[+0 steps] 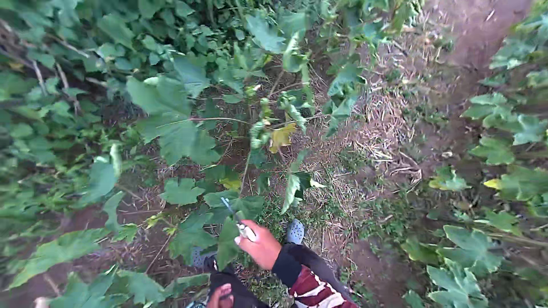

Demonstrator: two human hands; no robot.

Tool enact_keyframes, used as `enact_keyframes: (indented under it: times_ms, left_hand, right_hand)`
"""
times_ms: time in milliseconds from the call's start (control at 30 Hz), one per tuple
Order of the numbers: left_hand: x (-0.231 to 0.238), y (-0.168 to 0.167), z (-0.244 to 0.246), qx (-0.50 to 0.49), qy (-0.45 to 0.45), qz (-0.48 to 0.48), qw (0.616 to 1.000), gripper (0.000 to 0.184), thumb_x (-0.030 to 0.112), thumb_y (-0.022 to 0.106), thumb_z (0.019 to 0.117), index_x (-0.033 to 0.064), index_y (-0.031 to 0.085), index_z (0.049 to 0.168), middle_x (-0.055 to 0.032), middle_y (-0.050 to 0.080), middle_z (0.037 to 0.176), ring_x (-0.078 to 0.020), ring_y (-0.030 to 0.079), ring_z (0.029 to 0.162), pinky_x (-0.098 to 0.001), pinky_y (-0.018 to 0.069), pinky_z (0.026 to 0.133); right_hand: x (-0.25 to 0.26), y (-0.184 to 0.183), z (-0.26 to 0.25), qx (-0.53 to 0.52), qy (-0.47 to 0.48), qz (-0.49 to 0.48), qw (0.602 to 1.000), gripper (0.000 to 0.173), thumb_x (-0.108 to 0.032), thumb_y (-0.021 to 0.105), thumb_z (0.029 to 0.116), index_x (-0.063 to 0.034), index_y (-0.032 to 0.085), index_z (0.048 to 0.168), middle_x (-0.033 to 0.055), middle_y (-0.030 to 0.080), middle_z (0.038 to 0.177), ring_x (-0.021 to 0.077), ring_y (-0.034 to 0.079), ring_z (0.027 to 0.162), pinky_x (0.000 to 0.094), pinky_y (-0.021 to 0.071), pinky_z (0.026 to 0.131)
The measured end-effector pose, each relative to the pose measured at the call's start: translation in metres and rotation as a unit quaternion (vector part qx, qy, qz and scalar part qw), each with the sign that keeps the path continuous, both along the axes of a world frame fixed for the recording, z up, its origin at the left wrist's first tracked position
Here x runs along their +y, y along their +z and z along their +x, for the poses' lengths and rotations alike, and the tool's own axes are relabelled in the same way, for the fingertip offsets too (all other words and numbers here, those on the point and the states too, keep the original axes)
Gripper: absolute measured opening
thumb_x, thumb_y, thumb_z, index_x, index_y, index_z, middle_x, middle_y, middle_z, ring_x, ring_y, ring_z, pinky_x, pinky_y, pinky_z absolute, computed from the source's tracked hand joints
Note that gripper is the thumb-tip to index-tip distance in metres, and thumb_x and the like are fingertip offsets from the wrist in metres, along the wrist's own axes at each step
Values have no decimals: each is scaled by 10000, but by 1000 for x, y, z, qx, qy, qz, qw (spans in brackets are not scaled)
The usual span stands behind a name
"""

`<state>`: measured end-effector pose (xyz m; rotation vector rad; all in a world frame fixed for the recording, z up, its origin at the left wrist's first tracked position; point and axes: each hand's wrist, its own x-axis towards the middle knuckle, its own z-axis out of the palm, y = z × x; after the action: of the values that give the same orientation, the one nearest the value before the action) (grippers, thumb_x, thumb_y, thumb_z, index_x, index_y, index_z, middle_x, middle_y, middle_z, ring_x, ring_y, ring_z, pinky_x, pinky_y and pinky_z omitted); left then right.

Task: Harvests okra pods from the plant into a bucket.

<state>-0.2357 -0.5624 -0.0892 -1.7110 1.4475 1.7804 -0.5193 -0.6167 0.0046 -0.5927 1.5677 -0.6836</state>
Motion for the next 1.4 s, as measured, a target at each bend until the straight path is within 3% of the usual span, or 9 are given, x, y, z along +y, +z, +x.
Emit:
enact_keyframes:
  times_ms: [300, 467, 600, 700, 933, 1033, 1200, 1333, 1400]
  left_hand:
    - [-68, 30, -286, 121, 76, -179, 973, 295, 152, 515, 1049, -33, 638, 1244, -171, 706, 1150, -257, 726, 926, -445, 621, 831]
    - [-171, 23, -425, 173, 315, -175, 917, 327, 170, 458, 1099, -33, 505, 1351, -171, 677, 1086, -216, 682, 833, -373, 577, 741]
    - [-233, 9, -490, 149, 388, -136, 899, 535, 402, 585, 1048, 57, 461, 1437, -164, 663, 1155, -221, 672, 845, -364, 564, 713]
    - [-263, -4, -516, 138, 391, -101, 904, 618, 504, 552, 1042, 57, 441, 1455, -175, 671, 1163, -226, 680, 853, -367, 566, 709]
    - [-287, -13, -487, 120, 323, -106, 933, 245, 166, 599, 1041, -24, 622, 1194, -115, 686, 857, -181, 654, 671, -339, 579, 641]
    - [-301, -10, -459, 75, 240, -145, 957, 232, 125, 613, 1034, -45, 634, 1191, -110, 719, 888, -164, 684, 697, -342, 598, 679]
    - [-316, -17, -432, 86, 247, -139, 955, 236, 53, 550, 1049, -16, 582, 1273, -139, 702, 933, -183, 671, 728, -338, 575, 649]
    - [-324, -38, -417, 99, 215, -152, 960, 216, 65, 592, 1026, 19, 640, 1231, -118, 718, 948, -177, 674, 704, -348, 581, 626]
    - [-324, -46, -414, 118, 200, -164, 959, 208, 50, 609, 1007, 16, 646, 1210, -110, 732, 927, -169, 685, 690, -331, 587, 603]
  right_hand:
    - [138, 2, -213, -21, -230, 22, 973, 493, -354, 604, 995, -53, 567, 1383, 108, 731, 1002, 235, 717, 875, 458, 600, 834]
    - [159, -24, -245, -33, -292, 7, 956, 505, -345, 582, 972, -10, 566, 1349, 97, 722, 939, 220, 710, 824, 428, 603, 796]
    - [149, -38, -255, -21, -246, 55, 968, 461, -378, 593, 974, -29, 593, 1275, 78, 715, 897, 209, 700, 801, 437, 589, 777]
    - [123, -44, -270, -6, -163, 118, 980, 525, -442, 589, 995, -82, 576, 1377, 101, 716, 951, 250, 685, 837, 503, 561, 791]
    - [-6, -52, -289, 56, 2, 176, 983, 568, -489, 588, 1007, -132, 561, 1448, 199, 701, 1103, 365, 682, 984, 619, 521, 917]
    - [-73, -47, -300, 87, 91, 183, 975, 574, -528, 570, 1009, -102, 591, 1394, 212, 691, 1136, 388, 672, 1032, 637, 508, 927]
    - [-163, -39, -311, 144, 199, 233, 941, 627, -578, 552, 1005, 36, 678, 1031, 252, 672, 1001, 423, 657, 985, 662, 488, 865]
    - [-184, -63, -311, 171, 203, 221, 939, 592, -555, 576, 1001, 5, 713, 1132, 267, 687, 1142, 453, 645, 1124, 696, 473, 949]
    - [-180, -84, -308, 198, 189, 198, 941, 560, -559, 589, 976, -29, 734, 1080, 247, 708, 1084, 439, 678, 1050, 693, 510, 886]
